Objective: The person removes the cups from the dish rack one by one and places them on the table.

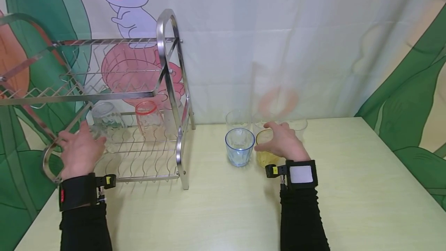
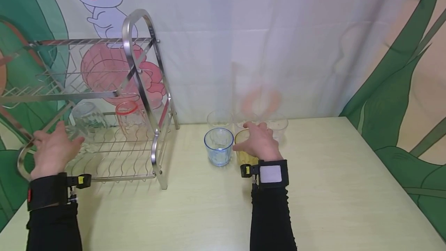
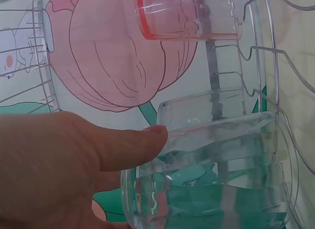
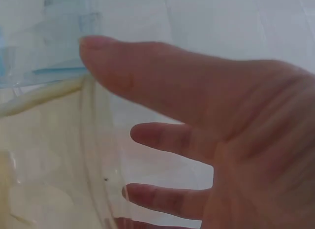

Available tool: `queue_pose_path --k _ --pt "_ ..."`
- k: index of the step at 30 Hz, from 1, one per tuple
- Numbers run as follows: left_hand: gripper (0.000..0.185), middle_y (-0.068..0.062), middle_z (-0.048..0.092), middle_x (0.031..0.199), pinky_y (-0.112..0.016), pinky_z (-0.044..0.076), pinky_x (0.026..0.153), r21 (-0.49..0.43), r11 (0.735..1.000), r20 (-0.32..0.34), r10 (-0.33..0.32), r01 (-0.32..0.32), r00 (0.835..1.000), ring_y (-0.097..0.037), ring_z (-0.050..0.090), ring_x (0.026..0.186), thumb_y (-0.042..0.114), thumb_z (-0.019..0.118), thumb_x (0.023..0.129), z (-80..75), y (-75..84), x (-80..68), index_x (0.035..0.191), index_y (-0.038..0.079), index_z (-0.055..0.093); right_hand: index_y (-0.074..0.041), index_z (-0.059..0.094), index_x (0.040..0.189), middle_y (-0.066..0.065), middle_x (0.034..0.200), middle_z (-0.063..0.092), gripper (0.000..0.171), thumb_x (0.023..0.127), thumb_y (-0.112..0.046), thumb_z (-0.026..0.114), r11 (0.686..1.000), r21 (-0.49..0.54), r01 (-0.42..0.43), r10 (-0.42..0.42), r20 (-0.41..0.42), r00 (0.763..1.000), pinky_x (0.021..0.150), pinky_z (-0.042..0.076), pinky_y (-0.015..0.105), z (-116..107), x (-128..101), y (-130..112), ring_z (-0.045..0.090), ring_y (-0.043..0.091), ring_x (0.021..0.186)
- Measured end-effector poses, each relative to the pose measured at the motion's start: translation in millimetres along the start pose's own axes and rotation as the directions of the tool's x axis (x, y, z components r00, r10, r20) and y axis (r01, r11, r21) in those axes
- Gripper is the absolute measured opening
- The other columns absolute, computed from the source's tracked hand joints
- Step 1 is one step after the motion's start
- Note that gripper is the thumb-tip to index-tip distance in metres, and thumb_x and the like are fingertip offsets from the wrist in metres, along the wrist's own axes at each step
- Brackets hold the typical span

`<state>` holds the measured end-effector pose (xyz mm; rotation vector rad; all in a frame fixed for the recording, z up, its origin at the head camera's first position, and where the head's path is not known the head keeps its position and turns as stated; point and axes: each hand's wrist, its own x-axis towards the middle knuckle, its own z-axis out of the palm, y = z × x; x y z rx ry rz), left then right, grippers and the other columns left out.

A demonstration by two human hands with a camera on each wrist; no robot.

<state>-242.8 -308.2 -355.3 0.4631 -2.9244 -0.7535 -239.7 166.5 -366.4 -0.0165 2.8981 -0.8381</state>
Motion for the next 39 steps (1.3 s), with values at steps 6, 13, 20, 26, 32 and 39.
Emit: queue_pose_path --k 6,13,20,26,32,39 --pt "0.072 -0.053 -0.001 0.134 -0.079 0.024 0.088 -0.011 1.000 0.010 0.002 -0.002 1.000 -0.070 0.008 0.124 0.030 0.043 0.103 -1.3 -1.1 -0.1 0.152 -0.006 0.004 -0.011 0.043 0.145 0.026 0.138 0.038 0.077 0.082 -0.040 0.076 0.998 0.045 0.037 -0.036 -0.030 0.999 0.092 0.043 0.059 -11.6 -9.4 0.8 0.042 0.042 0.121" --pt "0.066 -0.054 0.002 0.132 -0.078 0.026 0.085 -0.013 0.999 0.001 0.035 -0.035 0.999 -0.071 0.011 0.121 0.035 0.036 0.105 -6.2 -3.7 1.2 0.152 -0.005 0.012 -0.013 0.042 0.147 0.023 0.141 0.037 0.076 0.084 -0.043 0.074 0.995 0.067 0.072 -0.068 -0.050 0.996 0.092 0.042 0.061 -20.3 -15.9 -2.1 0.040 0.040 0.121" --pt "0.070 -0.053 0.004 0.131 -0.075 0.024 0.090 -0.064 0.996 -0.027 0.062 -0.064 0.998 -0.070 0.011 0.121 0.040 0.033 0.105 -13.5 0.7 -5.1 0.152 -0.006 0.011 -0.013 0.042 0.147 0.020 0.143 0.037 0.074 0.087 -0.042 0.072 0.990 0.078 0.120 -0.115 -0.070 0.991 0.095 0.041 0.060 -24.9 -19.4 -3.5 0.039 0.037 0.124" --pt "0.075 -0.051 0.007 0.131 -0.075 0.025 0.092 -0.119 0.991 -0.075 0.059 -0.067 0.995 -0.068 0.014 0.121 0.046 0.033 0.103 -17.0 9.1 -11.4 0.154 -0.003 0.007 -0.015 0.042 0.147 0.016 0.147 0.037 0.073 0.086 -0.043 0.073 0.978 0.101 0.180 -0.172 -0.083 0.982 0.101 0.037 0.058 -27.3 -20.4 -1.5 0.037 0.034 0.130" --pt "0.080 -0.049 0.011 0.130 -0.073 0.030 0.087 -0.149 0.987 -0.068 0.051 -0.061 0.996 -0.067 0.025 0.113 0.054 0.031 0.101 -17.8 15.0 -16.0 0.155 0.000 0.004 -0.019 0.042 0.147 0.013 0.149 0.036 0.077 0.085 -0.050 0.073 0.965 0.128 0.230 -0.220 -0.086 0.972 0.103 0.035 0.058 -29.5 -21.5 1.4 0.038 0.033 0.132" --pt "0.084 -0.051 0.009 0.133 -0.069 0.037 0.078 -0.179 0.980 -0.022 0.086 -0.089 0.996 -0.061 0.038 0.100 0.059 0.023 0.100 -17.2 21.7 -18.0 0.153 0.001 -0.006 -0.021 0.036 0.151 0.007 0.151 0.036 0.085 0.082 -0.057 0.072 0.946 0.165 0.279 -0.264 -0.109 0.958 0.103 0.036 0.056 -32.4 -24.4 -0.2 0.038 0.032 0.133"
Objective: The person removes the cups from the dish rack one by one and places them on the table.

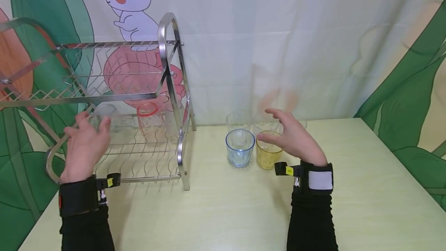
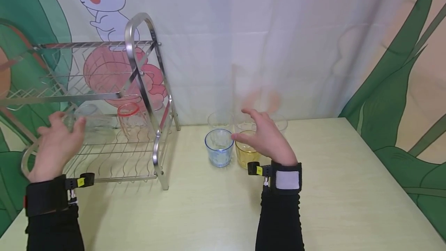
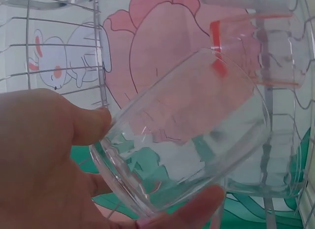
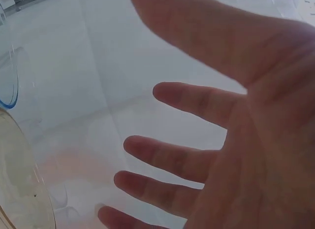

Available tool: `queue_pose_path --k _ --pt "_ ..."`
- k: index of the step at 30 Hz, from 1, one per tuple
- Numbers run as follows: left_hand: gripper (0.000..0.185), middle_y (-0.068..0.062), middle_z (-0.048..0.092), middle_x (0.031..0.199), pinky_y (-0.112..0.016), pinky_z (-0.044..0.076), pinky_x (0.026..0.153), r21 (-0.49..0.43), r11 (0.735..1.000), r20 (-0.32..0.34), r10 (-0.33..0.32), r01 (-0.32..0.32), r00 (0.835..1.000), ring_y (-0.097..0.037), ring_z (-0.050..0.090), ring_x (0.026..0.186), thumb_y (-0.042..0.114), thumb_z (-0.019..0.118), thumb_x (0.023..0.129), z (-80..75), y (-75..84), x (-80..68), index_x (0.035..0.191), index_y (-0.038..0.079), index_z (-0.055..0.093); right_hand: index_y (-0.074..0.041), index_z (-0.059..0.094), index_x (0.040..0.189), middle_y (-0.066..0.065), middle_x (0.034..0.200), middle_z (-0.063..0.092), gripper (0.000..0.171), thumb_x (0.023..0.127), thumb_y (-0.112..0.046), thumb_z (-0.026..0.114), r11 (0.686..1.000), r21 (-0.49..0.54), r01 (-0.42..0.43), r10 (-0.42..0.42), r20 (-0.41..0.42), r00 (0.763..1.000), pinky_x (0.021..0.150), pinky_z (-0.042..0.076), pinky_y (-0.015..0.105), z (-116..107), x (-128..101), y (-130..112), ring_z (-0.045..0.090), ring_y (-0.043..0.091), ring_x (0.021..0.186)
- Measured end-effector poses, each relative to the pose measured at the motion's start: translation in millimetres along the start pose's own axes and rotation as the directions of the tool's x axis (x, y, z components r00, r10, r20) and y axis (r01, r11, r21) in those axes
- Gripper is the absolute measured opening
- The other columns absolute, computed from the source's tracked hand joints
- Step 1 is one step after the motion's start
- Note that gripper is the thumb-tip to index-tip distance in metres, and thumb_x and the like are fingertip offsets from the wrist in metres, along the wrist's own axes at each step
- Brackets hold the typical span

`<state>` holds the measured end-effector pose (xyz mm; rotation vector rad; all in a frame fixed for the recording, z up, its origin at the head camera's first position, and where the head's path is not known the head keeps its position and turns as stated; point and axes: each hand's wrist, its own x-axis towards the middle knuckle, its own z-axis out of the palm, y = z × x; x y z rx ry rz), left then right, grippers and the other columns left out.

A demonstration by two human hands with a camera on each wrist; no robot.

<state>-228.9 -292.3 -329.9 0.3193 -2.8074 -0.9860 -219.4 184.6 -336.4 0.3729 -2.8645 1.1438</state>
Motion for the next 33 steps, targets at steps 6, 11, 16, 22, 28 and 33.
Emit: queue_pose_path --k 6,11,16,22,28,33 --pt "0.085 -0.051 0.009 0.136 -0.065 0.039 0.071 -0.024 0.999 0.055 0.035 -0.033 0.998 -0.058 0.043 0.094 0.063 0.018 0.098 -2.5 10.5 -2.6 0.154 0.004 -0.010 -0.030 0.036 0.150 0.004 0.147 0.040 0.084 0.080 -0.054 0.076 0.994 0.091 0.053 -0.053 0.002 0.999 0.103 0.039 0.050 -1.9 -1.2 -6.2 0.040 0.029 0.131" --pt "0.087 -0.050 0.008 0.139 -0.067 0.036 0.080 -0.081 0.993 0.134 0.096 -0.086 0.986 -0.054 0.051 0.101 0.066 0.018 0.097 -1.5 21.3 -4.8 0.153 0.007 -0.013 -0.031 0.037 0.149 0.002 0.145 0.040 0.082 0.080 -0.049 0.078 0.981 0.164 0.100 -0.102 0.007 0.995 0.104 0.039 0.047 -3.2 -0.8 -12.4 0.038 0.027 0.132" --pt "0.087 -0.048 0.002 0.143 -0.069 0.034 0.086 -0.103 0.990 0.205 0.114 -0.095 0.972 -0.054 0.049 0.109 0.066 0.017 0.097 2.0 28.6 -8.5 0.152 0.007 -0.015 -0.028 0.039 0.148 -0.002 0.146 0.040 0.080 0.081 -0.044 0.079 0.966 0.218 0.139 -0.148 0.025 0.989 0.105 0.038 0.044 0.7 1.6 -15.0 0.037 0.025 0.133" --pt "0.086 -0.041 0.009 0.147 -0.071 0.030 0.094 -0.189 0.974 0.256 0.171 -0.125 0.951 -0.051 0.051 0.115 0.066 0.018 0.097 5.1 31.8 -14.6 0.153 0.008 -0.014 -0.030 0.041 0.146 -0.006 0.143 0.043 0.079 0.079 -0.043 0.081 0.954 0.249 0.166 -0.178 0.030 0.984 0.103 0.040 0.042 8.6 1.6 -20.1 0.040 0.021 0.129" --pt "0.082 -0.037 0.013 0.146 -0.069 0.025 0.103 -0.340 0.932 0.304 0.234 -0.124 0.924 -0.057 0.037 0.126 0.063 0.019 0.098 13.4 39.9 -15.7 0.152 0.010 -0.013 -0.033 0.040 0.146 -0.008 0.143 0.042 0.080 0.079 -0.042 0.082 0.942 0.263 0.210 -0.222 0.017 0.975 0.103 0.040 0.040 14.2 3.0 -25.5 0.043 0.020 0.126" --pt "0.075 -0.030 0.000 0.157 -0.069 0.024 0.104 -0.402 0.908 0.317 0.259 -0.118 0.913 -0.055 0.041 0.123 0.060 0.018 0.100 20.7 48.0 -14.5 0.151 0.014 -0.011 -0.034 0.039 0.147 -0.012 0.146 0.039 0.081 0.079 -0.042 0.082 0.931 0.262 0.255 -0.264 -0.002 0.965 0.103 0.041 0.038 16.5 5.3 -31.7 0.043 0.017 0.127"
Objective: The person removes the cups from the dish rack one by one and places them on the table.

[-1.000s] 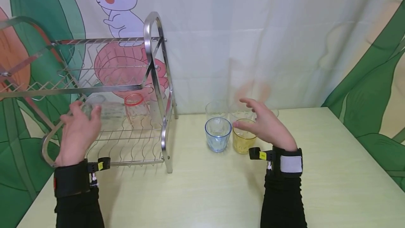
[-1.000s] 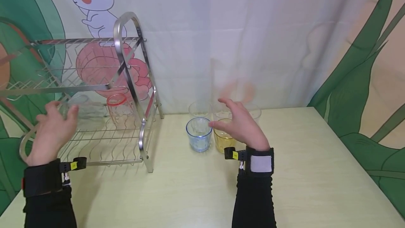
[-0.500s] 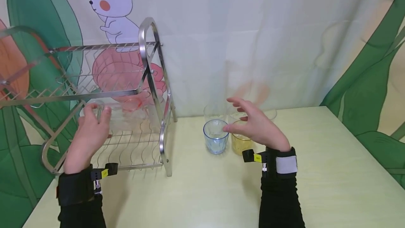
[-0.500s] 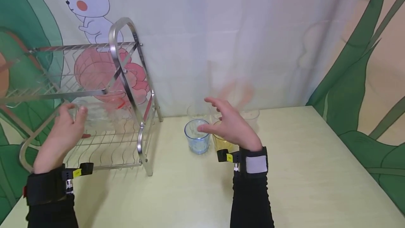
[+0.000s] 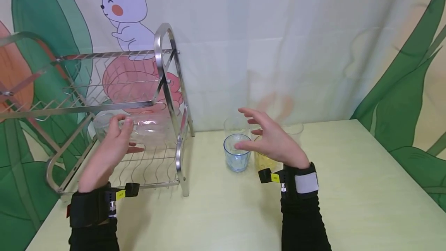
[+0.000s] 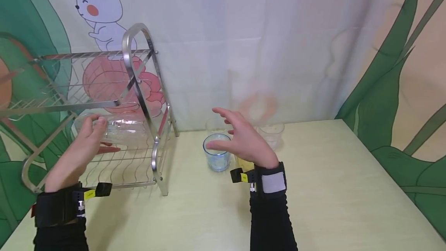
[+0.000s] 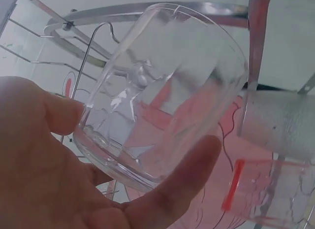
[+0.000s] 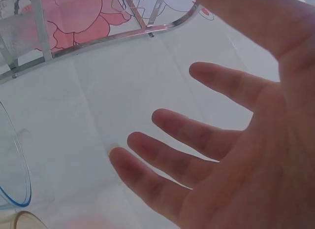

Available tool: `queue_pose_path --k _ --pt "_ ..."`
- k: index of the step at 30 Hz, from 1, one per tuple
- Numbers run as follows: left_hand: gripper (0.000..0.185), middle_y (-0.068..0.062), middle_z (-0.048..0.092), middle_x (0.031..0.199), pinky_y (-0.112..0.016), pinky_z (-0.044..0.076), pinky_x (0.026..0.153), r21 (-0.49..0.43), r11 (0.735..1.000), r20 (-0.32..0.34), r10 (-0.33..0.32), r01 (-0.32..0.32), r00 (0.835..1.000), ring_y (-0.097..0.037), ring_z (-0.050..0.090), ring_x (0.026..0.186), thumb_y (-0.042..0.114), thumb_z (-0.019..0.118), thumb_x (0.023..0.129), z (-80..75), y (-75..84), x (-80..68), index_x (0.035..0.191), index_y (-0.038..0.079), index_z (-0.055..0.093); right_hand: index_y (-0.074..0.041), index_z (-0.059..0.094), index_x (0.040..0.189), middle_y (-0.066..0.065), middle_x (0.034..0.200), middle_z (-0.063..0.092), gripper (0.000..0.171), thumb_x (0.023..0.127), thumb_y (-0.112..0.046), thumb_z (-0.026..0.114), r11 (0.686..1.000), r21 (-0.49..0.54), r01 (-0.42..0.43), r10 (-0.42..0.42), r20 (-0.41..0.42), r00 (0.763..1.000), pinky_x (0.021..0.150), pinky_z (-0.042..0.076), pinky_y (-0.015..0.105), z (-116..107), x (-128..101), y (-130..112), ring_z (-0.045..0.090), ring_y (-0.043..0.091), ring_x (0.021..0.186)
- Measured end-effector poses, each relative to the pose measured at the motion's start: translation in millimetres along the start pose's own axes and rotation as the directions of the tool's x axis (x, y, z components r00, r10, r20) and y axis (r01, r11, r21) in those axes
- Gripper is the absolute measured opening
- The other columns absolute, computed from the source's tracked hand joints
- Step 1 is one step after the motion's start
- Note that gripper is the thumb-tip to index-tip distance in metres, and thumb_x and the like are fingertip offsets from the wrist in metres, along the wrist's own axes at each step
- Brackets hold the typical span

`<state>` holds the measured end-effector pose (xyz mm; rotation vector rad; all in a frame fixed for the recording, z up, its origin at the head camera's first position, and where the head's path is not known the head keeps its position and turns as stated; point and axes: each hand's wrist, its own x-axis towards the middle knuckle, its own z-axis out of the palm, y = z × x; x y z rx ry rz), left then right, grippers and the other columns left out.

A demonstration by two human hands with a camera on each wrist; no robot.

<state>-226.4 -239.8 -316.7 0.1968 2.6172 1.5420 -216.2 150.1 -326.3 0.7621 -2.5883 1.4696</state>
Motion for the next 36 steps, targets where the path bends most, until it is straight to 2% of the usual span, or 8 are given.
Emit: queue_pose_path --k 7,15,19,21,23,27,31,36 --pt "0.071 -0.027 0.002 0.156 -0.069 0.026 0.103 -0.062 0.997 0.020 0.054 -0.052 0.998 -0.050 0.050 0.114 0.057 0.017 0.101 4.0 2.2 0.2 0.152 0.017 -0.011 -0.034 0.039 0.147 -0.012 0.145 0.040 0.082 0.078 -0.043 0.082 1.000 -0.015 0.025 -0.025 -0.017 1.000 0.103 0.042 0.037 5.3 2.1 -5.8 0.045 0.016 0.126" --pt "0.069 -0.030 0.006 0.152 -0.073 0.018 0.103 -0.093 0.993 0.042 0.079 -0.074 0.996 -0.046 0.054 0.105 0.055 0.014 0.103 0.1 4.1 -3.8 0.153 0.016 -0.013 -0.033 0.038 0.148 -0.011 0.144 0.041 0.081 0.079 -0.044 0.081 0.998 -0.019 0.057 -0.057 0.003 0.998 0.102 0.042 0.037 10.9 5.5 -10.8 0.048 0.018 0.123" --pt "0.068 -0.027 0.004 0.152 -0.066 0.032 0.101 -0.124 0.987 0.049 0.106 -0.099 0.993 -0.037 0.054 0.105 0.054 0.012 0.103 -1.9 7.6 -7.8 0.154 0.017 -0.015 -0.030 0.038 0.149 -0.010 0.144 0.041 0.083 0.079 -0.041 0.082 0.997 -0.016 0.080 -0.080 0.008 0.997 0.102 0.042 0.037 14.3 7.2 -12.5 0.047 0.015 0.124" --pt "0.069 -0.024 0.003 0.153 -0.067 0.028 0.104 -0.144 0.985 0.061 0.102 -0.092 0.993 -0.033 0.057 0.105 0.056 0.013 0.102 -4.0 9.4 -11.2 0.154 0.020 -0.015 -0.029 0.038 0.149 -0.011 0.144 0.041 0.083 0.079 -0.040 0.082 0.996 -0.012 0.087 -0.087 0.010 0.996 0.102 0.042 0.037 15.7 7.5 -13.6 0.045 0.013 0.125" --pt "0.068 -0.022 0.010 0.149 -0.066 0.030 0.103 -0.165 0.981 0.077 0.114 -0.100 0.991 -0.026 0.059 0.104 0.057 0.013 0.101 -5.1 10.2 -12.9 0.154 0.022 -0.011 -0.029 0.038 0.149 -0.011 0.144 0.041 0.083 0.079 -0.039 0.083 0.995 -0.002 0.095 -0.095 0.011 0.995 0.103 0.042 0.037 16.7 7.8 -15.1 0.043 0.011 0.126" --pt "0.065 -0.020 0.022 0.140 -0.072 0.017 0.104 -0.185 0.977 0.099 0.121 -0.101 0.988 -0.027 0.065 0.098 0.060 0.016 0.101 -7.4 10.9 -16.1 0.151 0.024 -0.003 -0.026 0.038 0.149 -0.009 0.145 0.041 0.084 0.080 -0.033 0.083 0.993 0.022 0.115 -0.115 0.014 0.993 0.103 0.042 0.038 19.4 7.3 -21.1 0.042 0.012 0.126" --pt "0.063 -0.017 0.026 0.134 -0.068 0.023 0.104 -0.211 0.971 0.099 0.132 -0.109 0.986 -0.030 0.063 0.099 0.062 0.017 0.100 -7.7 10.5 -18.0 0.149 0.026 0.003 -0.023 0.037 0.150 -0.008 0.145 0.040 0.086 0.079 -0.030 0.084 0.990 0.026 0.137 -0.138 0.018 0.990 0.102 0.043 0.037 24.4 9.2 -23.9 0.042 0.013 0.126" --pt "0.059 -0.015 0.026 0.141 -0.067 0.028 0.101 -0.245 0.958 0.098 0.178 -0.150 0.979 -0.027 0.063 0.101 0.060 0.018 0.101 -4.1 12.8 -19.4 0.150 0.028 0.009 -0.026 0.035 0.151 -0.008 0.145 0.037 0.089 0.077 -0.032 0.085 0.987 0.023 0.160 -0.160 0.018 0.987 0.102 0.044 0.035 29.1 12.7 -25.3 0.042 0.012 0.125"
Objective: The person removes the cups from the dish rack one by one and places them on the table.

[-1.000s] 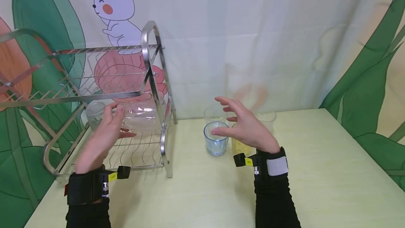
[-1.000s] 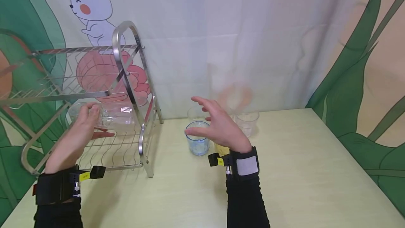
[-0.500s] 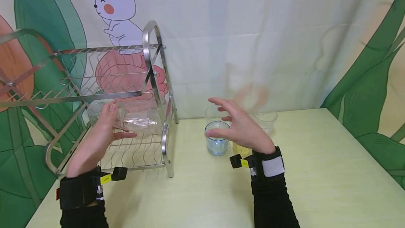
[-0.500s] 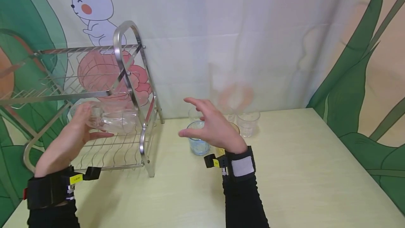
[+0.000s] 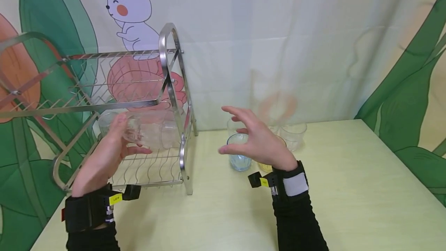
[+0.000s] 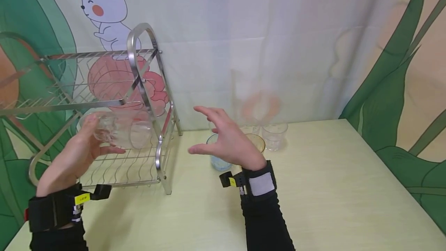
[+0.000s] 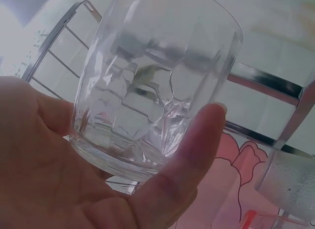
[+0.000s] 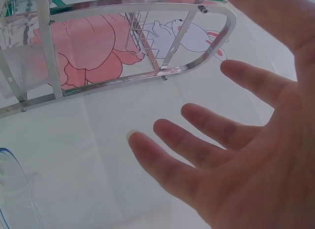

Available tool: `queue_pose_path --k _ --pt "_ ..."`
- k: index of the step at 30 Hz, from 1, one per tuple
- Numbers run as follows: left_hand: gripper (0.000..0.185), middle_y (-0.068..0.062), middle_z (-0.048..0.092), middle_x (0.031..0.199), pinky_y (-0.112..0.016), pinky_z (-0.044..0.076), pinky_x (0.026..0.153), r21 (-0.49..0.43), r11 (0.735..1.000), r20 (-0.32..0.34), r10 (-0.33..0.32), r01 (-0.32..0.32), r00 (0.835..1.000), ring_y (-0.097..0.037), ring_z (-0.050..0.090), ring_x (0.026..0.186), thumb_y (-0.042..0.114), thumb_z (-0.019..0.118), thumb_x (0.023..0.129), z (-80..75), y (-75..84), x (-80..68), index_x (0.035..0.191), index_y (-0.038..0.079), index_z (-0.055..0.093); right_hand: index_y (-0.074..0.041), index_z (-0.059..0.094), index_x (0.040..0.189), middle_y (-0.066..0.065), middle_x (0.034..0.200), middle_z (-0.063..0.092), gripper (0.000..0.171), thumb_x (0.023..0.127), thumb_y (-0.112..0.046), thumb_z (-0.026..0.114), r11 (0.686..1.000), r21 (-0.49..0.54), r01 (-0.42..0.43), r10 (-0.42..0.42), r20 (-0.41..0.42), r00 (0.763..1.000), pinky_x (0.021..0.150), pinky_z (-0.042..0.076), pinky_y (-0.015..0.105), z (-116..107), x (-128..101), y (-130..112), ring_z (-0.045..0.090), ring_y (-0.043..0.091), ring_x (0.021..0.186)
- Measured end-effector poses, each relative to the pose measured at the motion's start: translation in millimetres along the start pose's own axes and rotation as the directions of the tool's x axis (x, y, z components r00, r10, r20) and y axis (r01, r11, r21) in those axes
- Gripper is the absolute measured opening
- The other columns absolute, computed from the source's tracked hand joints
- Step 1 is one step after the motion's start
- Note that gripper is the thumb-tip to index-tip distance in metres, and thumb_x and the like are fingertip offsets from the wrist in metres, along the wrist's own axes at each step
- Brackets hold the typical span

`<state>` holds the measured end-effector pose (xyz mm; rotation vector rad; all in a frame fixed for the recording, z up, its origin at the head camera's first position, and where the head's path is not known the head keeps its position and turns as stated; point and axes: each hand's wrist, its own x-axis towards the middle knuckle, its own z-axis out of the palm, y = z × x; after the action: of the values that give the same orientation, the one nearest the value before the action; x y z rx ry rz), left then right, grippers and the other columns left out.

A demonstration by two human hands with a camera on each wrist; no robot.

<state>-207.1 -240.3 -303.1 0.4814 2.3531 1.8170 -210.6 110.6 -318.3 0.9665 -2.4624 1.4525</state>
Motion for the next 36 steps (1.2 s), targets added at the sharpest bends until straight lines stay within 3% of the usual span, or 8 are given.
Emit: queue_pose_path --k 5,9,14,20,27,30,36 --pt "0.060 -0.013 0.025 0.144 -0.065 0.030 0.102 -0.023 1.000 0.023 0.007 -0.006 1.000 -0.027 0.064 0.102 0.060 0.020 0.101 7.8 3.4 1.4 0.151 0.027 0.011 -0.029 0.035 0.151 -0.007 0.145 0.037 0.090 0.077 -0.033 0.086 1.000 -0.006 0.028 -0.029 -0.011 1.000 0.101 0.045 0.035 2.8 2.5 -1.1 0.042 0.013 0.126" --pt "0.059 -0.012 0.029 0.144 -0.058 0.038 0.100 -0.061 0.998 0.041 0.019 -0.017 0.999 -0.026 0.061 0.108 0.059 0.022 0.102 13.6 3.3 2.7 0.152 0.030 0.016 -0.030 0.035 0.150 -0.008 0.147 0.036 0.089 0.077 -0.033 0.085 0.999 0.011 0.052 -0.052 -0.018 0.999 0.100 0.046 0.036 6.0 4.2 -3.1 0.042 0.013 0.127" --pt "0.053 -0.013 0.031 0.145 -0.045 0.054 0.084 -0.115 0.992 0.072 0.064 -0.055 0.995 -0.026 0.051 0.120 0.053 0.024 0.104 21.3 2.0 6.8 0.153 0.033 0.020 -0.028 0.035 0.150 -0.008 0.146 0.035 0.091 0.076 -0.030 0.087 0.995 0.019 0.102 -0.102 -0.028 0.994 0.098 0.047 0.037 15.5 9.1 -7.4 0.042 0.013 0.125" --pt "0.054 -0.014 0.030 0.146 -0.045 0.055 0.084 -0.136 0.990 0.085 0.043 -0.032 0.995 -0.035 0.043 0.125 0.054 0.025 0.104 34.2 3.3 13.8 0.152 0.030 0.019 -0.025 0.034 0.152 -0.004 0.148 0.031 0.093 0.076 -0.031 0.087 0.988 0.013 0.153 -0.153 -0.013 0.988 0.098 0.047 0.035 31.7 15.2 -16.1 0.040 0.015 0.128" --pt "0.065 -0.014 0.036 0.144 -0.046 0.053 0.087 -0.086 0.996 0.083 0.010 -0.003 0.996 -0.033 0.047 0.123 0.058 0.021 0.103 46.6 4.8 18.7 0.154 0.018 0.019 -0.020 0.033 0.152 0.002 0.149 0.029 0.095 0.075 -0.028 0.088 0.987 -0.024 0.160 -0.160 -0.012 0.987 0.097 0.048 0.035 37.1 16.2 -19.4 0.041 0.018 0.129" --pt "0.064 -0.015 0.037 0.143 -0.047 0.053 0.087 -0.107 0.994 0.068 0.000 0.007 0.998 -0.033 0.050 0.121 0.058 0.022 0.103 52.3 5.9 20.1 0.153 0.017 0.018 -0.018 0.033 0.152 0.005 0.149 0.029 0.095 0.075 -0.028 0.087 0.986 -0.034 0.163 -0.164 -0.008 0.986 0.097 0.048 0.035 38.9 16.4 -20.6 0.041 0.020 0.130" --pt "0.061 -0.015 0.035 0.141 -0.046 0.052 0.088 -0.130 0.991 0.057 0.024 -0.016 0.998 -0.033 0.047 0.123 0.055 0.021 0.104 62.1 7.7 21.5 0.150 0.015 0.018 -0.020 0.033 0.152 0.007 0.150 0.028 0.096 0.074 -0.030 0.087 0.986 -0.057 0.156 -0.157 -0.011 0.988 0.096 0.049 0.032 43.5 17.1 -23.1 0.044 0.019 0.128"
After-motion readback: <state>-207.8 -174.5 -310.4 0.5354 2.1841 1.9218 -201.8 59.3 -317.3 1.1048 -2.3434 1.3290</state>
